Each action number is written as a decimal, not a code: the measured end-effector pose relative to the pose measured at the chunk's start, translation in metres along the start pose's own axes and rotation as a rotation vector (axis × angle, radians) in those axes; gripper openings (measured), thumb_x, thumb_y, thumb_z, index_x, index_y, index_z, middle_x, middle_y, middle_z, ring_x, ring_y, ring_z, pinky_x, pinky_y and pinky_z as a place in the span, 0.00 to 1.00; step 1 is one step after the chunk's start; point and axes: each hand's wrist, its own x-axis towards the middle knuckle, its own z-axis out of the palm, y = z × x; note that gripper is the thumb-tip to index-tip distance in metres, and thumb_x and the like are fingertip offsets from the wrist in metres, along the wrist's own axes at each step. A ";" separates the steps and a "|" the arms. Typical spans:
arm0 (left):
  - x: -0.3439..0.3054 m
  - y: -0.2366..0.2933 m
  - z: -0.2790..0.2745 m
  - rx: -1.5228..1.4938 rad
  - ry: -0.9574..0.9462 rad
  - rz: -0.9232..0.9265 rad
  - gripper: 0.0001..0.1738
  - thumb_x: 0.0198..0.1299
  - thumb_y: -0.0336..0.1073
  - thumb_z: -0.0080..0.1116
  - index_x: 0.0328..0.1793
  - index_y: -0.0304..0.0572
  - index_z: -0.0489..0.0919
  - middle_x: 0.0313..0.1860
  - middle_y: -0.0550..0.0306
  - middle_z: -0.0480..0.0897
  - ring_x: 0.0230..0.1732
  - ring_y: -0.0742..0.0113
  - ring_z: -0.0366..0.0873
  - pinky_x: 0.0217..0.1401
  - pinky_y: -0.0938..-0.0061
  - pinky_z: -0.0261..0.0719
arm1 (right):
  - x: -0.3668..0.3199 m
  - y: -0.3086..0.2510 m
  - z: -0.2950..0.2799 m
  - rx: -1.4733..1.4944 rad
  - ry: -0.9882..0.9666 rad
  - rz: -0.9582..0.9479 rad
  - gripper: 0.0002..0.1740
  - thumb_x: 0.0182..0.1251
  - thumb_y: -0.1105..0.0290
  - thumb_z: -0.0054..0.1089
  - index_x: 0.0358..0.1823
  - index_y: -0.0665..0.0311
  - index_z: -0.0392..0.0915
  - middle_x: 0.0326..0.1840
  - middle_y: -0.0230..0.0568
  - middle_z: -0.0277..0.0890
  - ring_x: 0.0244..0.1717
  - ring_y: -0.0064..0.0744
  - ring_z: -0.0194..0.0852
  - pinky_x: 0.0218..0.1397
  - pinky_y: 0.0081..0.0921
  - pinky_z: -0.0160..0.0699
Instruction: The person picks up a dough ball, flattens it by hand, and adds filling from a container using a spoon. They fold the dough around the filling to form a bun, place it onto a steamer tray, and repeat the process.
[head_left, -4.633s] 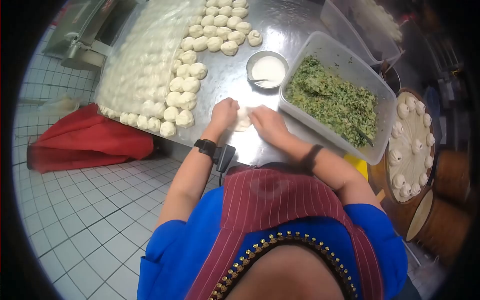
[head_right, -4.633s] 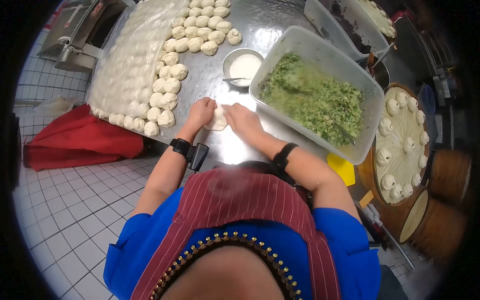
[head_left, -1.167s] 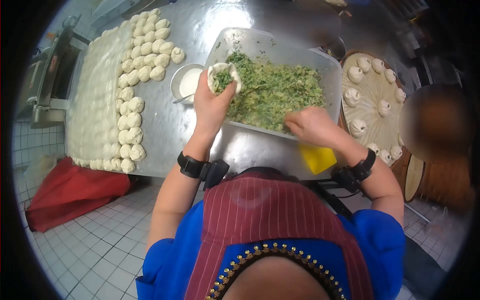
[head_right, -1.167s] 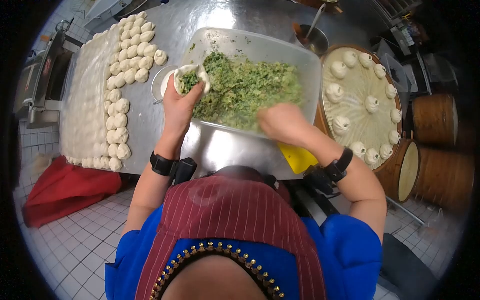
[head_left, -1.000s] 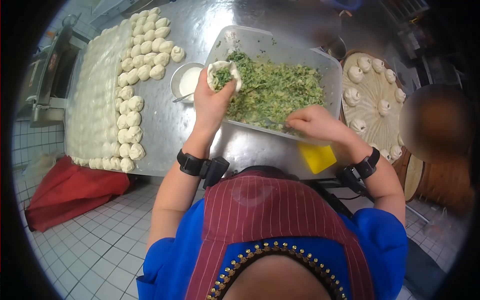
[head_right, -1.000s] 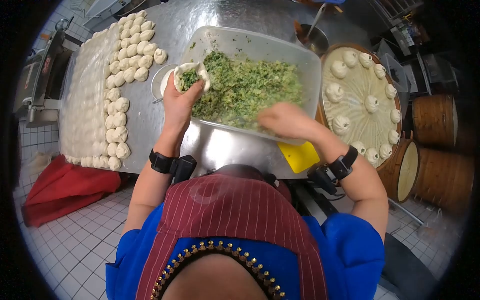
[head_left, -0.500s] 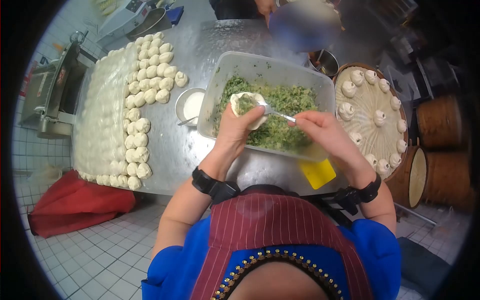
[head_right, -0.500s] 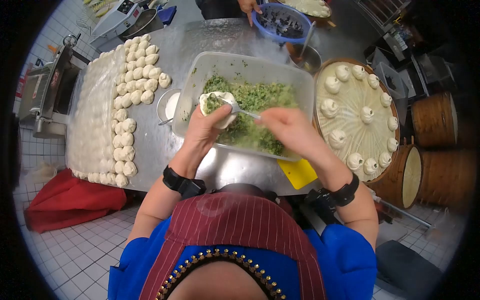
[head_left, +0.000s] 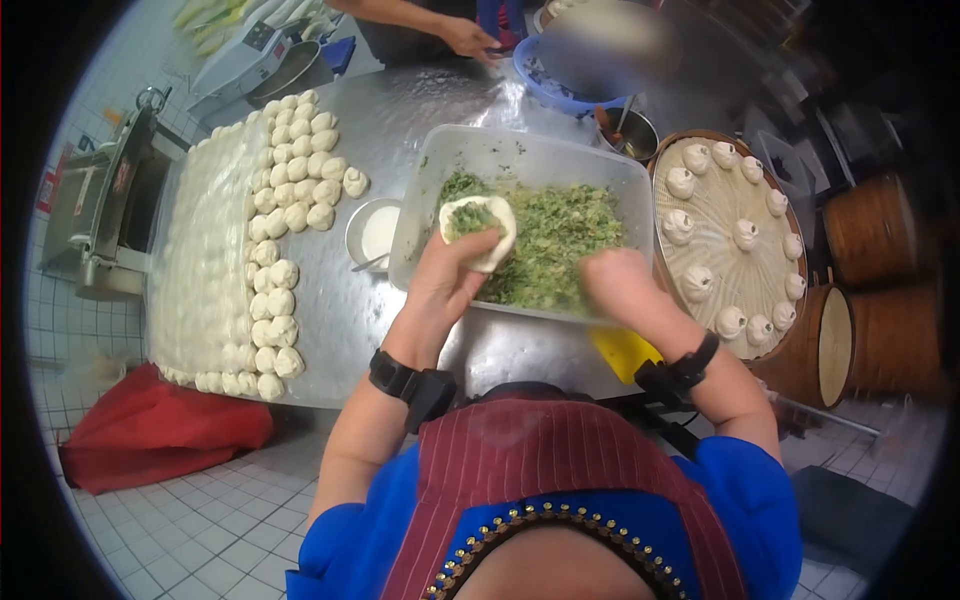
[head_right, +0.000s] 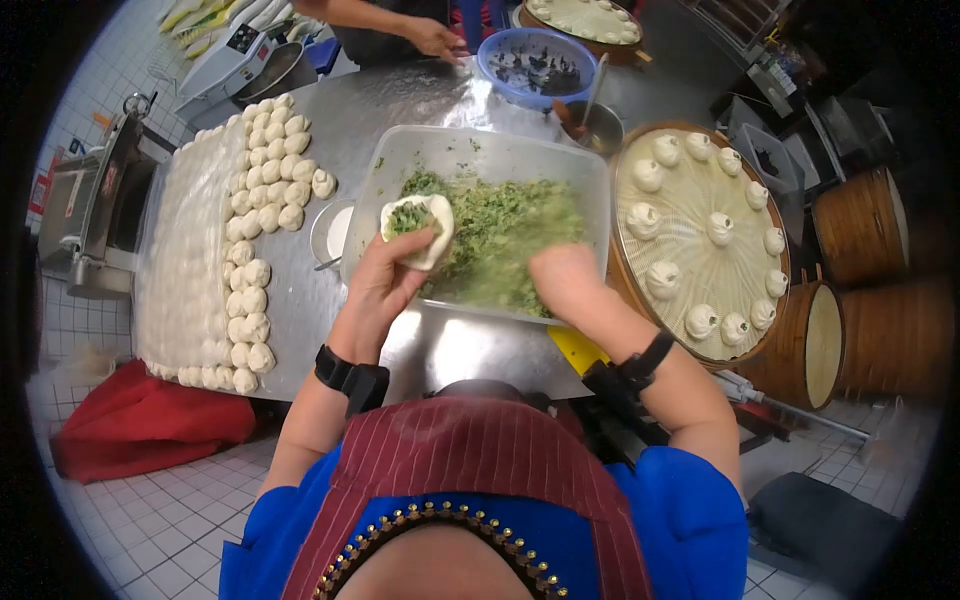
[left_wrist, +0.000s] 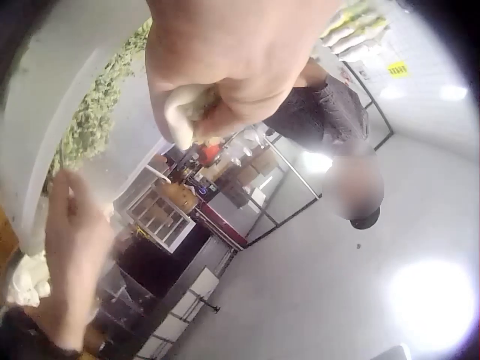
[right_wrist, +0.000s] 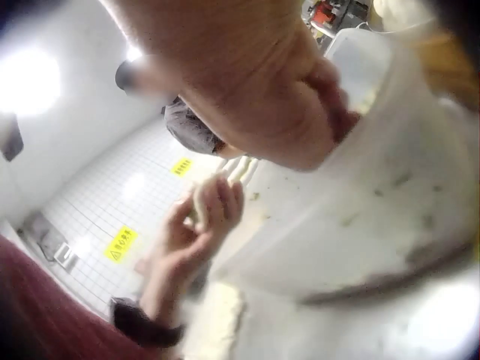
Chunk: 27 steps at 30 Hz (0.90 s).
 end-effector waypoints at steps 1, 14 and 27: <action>-0.004 0.003 0.003 -0.061 -0.051 -0.076 0.23 0.57 0.24 0.60 0.58 0.35 0.69 0.53 0.50 0.77 0.52 0.59 0.79 0.55 0.67 0.83 | 0.003 -0.001 -0.001 0.055 0.019 -0.001 0.06 0.52 0.69 0.57 0.23 0.60 0.81 0.24 0.47 0.78 0.31 0.45 0.80 0.35 0.38 0.79; -0.020 -0.002 0.015 0.197 -0.202 -0.141 0.20 0.64 0.33 0.56 0.61 0.38 0.69 0.51 0.54 0.77 0.50 0.68 0.78 0.50 0.72 0.82 | 0.019 -0.031 -0.065 1.327 0.129 0.182 0.16 0.62 0.63 0.63 0.43 0.69 0.81 0.35 0.38 0.81 0.34 0.20 0.76 0.38 0.19 0.73; -0.025 0.001 0.020 0.452 -0.262 -0.217 0.20 0.58 0.25 0.50 0.58 0.37 0.69 0.45 0.53 0.77 0.40 0.67 0.80 0.32 0.75 0.85 | 0.022 -0.038 -0.078 1.257 0.286 -0.013 0.10 0.56 0.68 0.64 0.35 0.66 0.80 0.29 0.36 0.72 0.33 0.24 0.70 0.39 0.21 0.70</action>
